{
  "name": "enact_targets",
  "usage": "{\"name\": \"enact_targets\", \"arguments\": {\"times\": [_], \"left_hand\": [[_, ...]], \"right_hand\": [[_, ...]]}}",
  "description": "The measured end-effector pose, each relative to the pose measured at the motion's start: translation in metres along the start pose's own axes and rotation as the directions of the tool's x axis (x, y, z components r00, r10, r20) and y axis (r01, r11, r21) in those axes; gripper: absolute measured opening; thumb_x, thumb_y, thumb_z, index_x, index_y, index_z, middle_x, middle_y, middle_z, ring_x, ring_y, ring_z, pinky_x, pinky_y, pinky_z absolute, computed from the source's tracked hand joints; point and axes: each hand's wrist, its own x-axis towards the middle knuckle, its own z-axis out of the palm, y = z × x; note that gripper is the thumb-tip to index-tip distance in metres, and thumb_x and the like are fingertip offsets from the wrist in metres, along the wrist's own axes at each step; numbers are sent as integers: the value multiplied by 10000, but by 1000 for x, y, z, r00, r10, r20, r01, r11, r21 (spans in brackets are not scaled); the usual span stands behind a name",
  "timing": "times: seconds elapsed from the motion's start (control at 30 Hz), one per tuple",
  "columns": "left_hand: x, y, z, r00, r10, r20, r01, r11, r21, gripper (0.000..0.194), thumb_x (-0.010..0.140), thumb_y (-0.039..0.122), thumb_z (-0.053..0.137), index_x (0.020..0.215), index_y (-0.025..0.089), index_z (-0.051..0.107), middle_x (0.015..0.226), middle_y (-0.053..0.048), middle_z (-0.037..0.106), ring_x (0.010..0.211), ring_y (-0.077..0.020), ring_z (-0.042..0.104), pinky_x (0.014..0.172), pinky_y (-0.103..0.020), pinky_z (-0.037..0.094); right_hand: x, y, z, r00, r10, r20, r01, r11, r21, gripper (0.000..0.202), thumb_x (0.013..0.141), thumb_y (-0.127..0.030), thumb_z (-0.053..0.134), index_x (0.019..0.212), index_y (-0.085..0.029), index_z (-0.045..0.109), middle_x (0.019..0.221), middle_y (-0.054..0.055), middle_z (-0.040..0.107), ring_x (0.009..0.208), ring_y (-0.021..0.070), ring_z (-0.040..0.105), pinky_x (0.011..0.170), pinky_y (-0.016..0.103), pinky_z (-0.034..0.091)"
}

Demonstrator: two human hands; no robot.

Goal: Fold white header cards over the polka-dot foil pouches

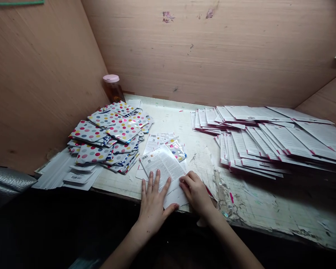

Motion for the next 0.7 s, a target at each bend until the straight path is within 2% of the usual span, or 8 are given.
{"name": "enact_targets", "arguments": {"times": [0.07, 0.2, 0.37, 0.43, 0.53, 0.6, 0.67, 0.7], "left_hand": [[0, 1, 0, 1000, -6, -1, 6, 1000, 13, 785, 809, 499, 649, 1489, 320, 299, 1605, -159, 134, 1466, -391, 71, 1125, -644, 153], [0, 2, 0, 1000, -12, -12, 12, 1000, 24, 790, 804, 525, 645, 1487, 323, 303, 1603, -155, 151, 1466, -388, 82, 1124, -642, 162], [1, 1, 2, 1000, -3, -17, 4, 1000, 28, 786, 798, 543, 644, 1480, 313, 328, 1596, -170, 167, 1459, -404, 110, 1116, -653, 172], [1, 0, 2, 1000, 8, -30, -8, 1000, 20, 791, 798, 538, 647, 1482, 304, 326, 1592, -179, 172, 1454, -415, 123, 1106, -666, 187], [-1, -6, 1, 996, 53, -77, -54, 998, -15, 779, 817, 490, 651, 1486, 264, 321, 1588, -186, 180, 1451, -427, 117, 1087, -689, 218], [-6, -14, -1, 979, 169, -117, -177, 982, -68, 619, 887, 373, 594, 1451, 228, 384, 1552, -165, 305, 1454, -373, 182, 1105, -650, 249], [-13, -23, -3, 928, 337, -159, -358, 925, -125, 470, 927, 311, 540, 1377, 191, 470, 1450, -137, 482, 1421, -299, 311, 1131, -581, 280], [-17, -27, -4, 895, 410, -178, -435, 890, -140, 454, 926, 343, 543, 1342, 167, 497, 1393, -137, 544, 1392, -285, 368, 1134, -562, 293]], "right_hand": [[5, 5, 3, 1000, 9, 11, -9, 1000, 7, 127, 916, -156, 522, 826, -189, 606, 840, 56, 570, 798, 208, 586, 703, 322, 520], [7, 15, 5, 999, -11, 51, 11, 1000, 1, 121, 917, -153, 525, 819, -201, 578, 830, 36, 563, 791, 188, 568, 704, 292, 490], [10, 12, 15, 996, -51, 72, 58, 994, -95, 132, 931, -156, 463, 840, -180, 556, 885, 84, 573, 834, 239, 516, 754, 385, 428], [4, 4, 10, 993, -82, 83, 91, 989, -114, 162, 945, -160, 426, 836, -181, 544, 871, 83, 573, 837, 243, 512, 760, 397, 409], [-26, 1, -20, 982, -141, 129, 154, 983, -100, 201, 968, -171, 377, 835, -196, 526, 851, 60, 567, 812, 214, 523, 753, 361, 417], [-54, 11, -55, 975, -155, 157, 179, 973, -148, 194, 964, -173, 385, 836, -202, 527, 842, 61, 571, 771, 201, 535, 702, 325, 435], [-79, 25, -91, 989, -111, 98, 138, 929, -343, 217, 929, -124, 380, 809, -205, 542, 788, 75, 579, 705, 215, 539, 611, 320, 429], [-88, 30, -106, 997, -64, 36, 74, 877, -476, 250, 899, -83, 363, 796, -208, 554, 753, 82, 580, 676, 232, 534, 575, 334, 414]]}}
